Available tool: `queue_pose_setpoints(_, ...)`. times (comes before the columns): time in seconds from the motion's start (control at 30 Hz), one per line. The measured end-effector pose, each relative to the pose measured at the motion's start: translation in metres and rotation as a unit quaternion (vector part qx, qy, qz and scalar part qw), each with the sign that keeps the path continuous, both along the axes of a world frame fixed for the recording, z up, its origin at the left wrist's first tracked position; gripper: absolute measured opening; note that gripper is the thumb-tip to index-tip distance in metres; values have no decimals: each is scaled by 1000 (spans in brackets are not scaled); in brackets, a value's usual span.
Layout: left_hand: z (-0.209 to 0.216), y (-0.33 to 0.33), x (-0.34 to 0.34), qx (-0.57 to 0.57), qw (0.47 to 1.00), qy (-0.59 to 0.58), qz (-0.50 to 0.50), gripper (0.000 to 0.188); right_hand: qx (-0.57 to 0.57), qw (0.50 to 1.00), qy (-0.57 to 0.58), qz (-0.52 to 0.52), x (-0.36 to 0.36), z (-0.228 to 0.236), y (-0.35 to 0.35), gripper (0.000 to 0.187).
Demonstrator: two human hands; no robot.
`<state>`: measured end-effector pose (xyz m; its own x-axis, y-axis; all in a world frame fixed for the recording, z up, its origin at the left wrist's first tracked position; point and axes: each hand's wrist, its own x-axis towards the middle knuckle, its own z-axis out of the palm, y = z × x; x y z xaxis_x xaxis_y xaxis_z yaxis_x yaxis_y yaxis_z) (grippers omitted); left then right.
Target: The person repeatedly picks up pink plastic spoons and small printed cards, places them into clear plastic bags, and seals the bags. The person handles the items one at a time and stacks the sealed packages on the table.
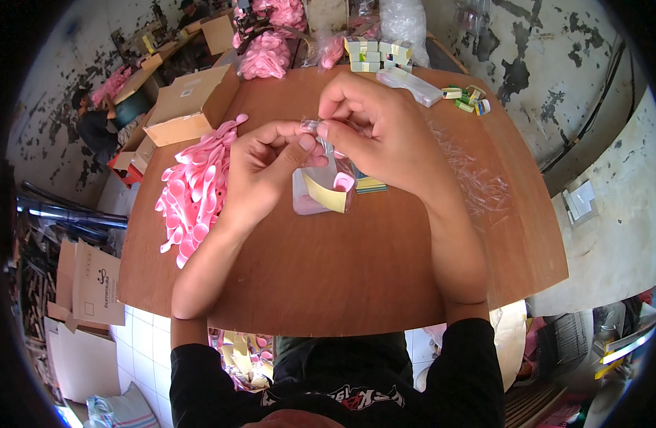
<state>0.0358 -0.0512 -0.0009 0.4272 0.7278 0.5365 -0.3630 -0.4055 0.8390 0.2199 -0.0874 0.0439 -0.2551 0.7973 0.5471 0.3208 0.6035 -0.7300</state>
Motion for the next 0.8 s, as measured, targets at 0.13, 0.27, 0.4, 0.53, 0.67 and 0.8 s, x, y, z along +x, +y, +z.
queue_pose_setpoints(0.13,4,2,-6,-15,999,41,28,15,171,979,-63,-96,-7,-1,1,8)
queue_pose_setpoints(0.27,8,2,-13,11,992,116,54,19,266,946,-150,-109,-10,4,2,6)
queue_pose_setpoints(0.4,11,3,-17,60,982,173,52,21,289,919,-238,-123,-8,2,-1,14)
queue_pose_setpoints(0.53,13,1,-21,80,971,218,54,20,306,900,-279,-136,-9,-6,3,12)
queue_pose_setpoints(0.67,9,2,-24,103,959,261,40,24,298,907,-268,-129,-12,-7,4,12)
queue_pose_setpoints(0.8,12,-1,-25,114,964,237,34,25,243,955,-148,-86,-8,-4,8,12)
